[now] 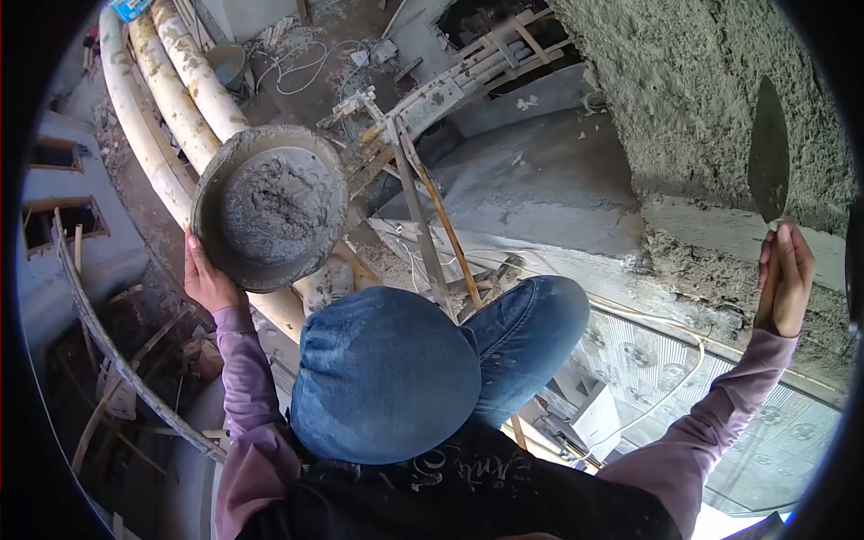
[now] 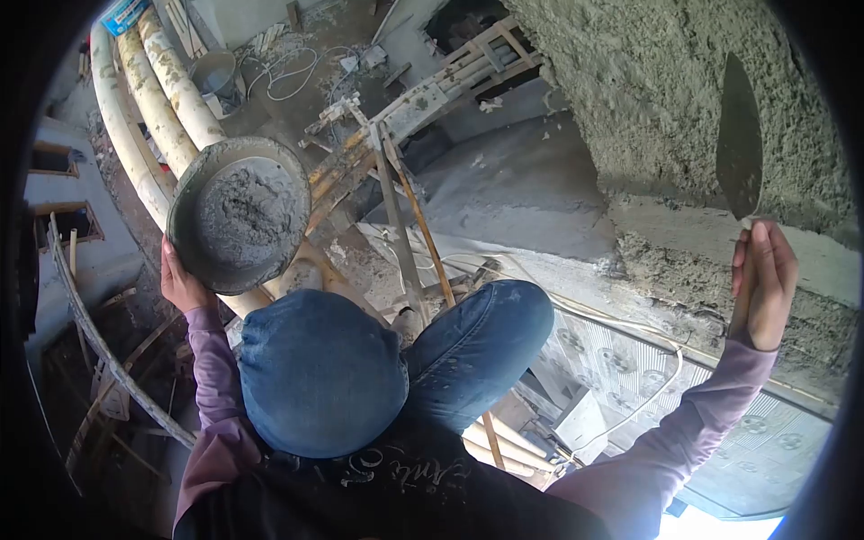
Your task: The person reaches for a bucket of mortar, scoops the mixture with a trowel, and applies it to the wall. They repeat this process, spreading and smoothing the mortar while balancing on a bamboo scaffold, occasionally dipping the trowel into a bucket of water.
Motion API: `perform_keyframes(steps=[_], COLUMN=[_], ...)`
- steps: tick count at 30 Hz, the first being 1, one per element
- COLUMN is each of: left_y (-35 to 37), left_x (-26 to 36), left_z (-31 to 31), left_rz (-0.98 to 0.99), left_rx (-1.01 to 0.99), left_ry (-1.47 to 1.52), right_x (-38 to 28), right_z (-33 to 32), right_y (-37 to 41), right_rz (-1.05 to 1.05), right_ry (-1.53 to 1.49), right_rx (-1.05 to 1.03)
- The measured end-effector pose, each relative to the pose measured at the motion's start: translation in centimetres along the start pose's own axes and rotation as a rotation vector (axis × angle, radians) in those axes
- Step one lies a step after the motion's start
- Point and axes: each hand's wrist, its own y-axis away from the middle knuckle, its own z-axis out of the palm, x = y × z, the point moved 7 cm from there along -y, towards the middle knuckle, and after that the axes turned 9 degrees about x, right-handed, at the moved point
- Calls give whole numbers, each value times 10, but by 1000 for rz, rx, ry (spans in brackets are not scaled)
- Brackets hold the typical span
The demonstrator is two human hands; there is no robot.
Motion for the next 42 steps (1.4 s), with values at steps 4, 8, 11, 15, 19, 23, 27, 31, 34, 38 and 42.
perform_keyframes(steps=[4,8,11,15,19,23,27,31,34,38,42], left_y=[13,26,40,51,45,44,44,29,8,-36,-27], left_x=[3,14,15,14,18,17,21,12,6,-23,-15], left_z=[3,10,19,34,20,24,24,11,-5,-50,-38], left_rz=[33,103,162,146,229,237,252,171,1,-9,-62], left_rx=[-10,-16,-27,-94,-7,-44,-31,-17,-12,48,10], left_ry=[21,-56,-169,-69,-200,-96,-128,-80,0,-125,-91], right_x=[-55,-71,-28,-29,4,14,0,-14,-24,-57,-84], right_z=[67,266,449,533,470,472,463,398,314,203,123], right_y=[27,85,147,219,212,221,215,184,157,126,110], right_rz=[-239,-648,-776,-529,-357,-393,-388,-434,-479,-514,-410], right_ry=[593,573,577,288,32,-64,-192,-205,-112,16,46], right_rx=[-181,-451,-683,-931,-787,-720,-681,-648,-562,-519,-606])
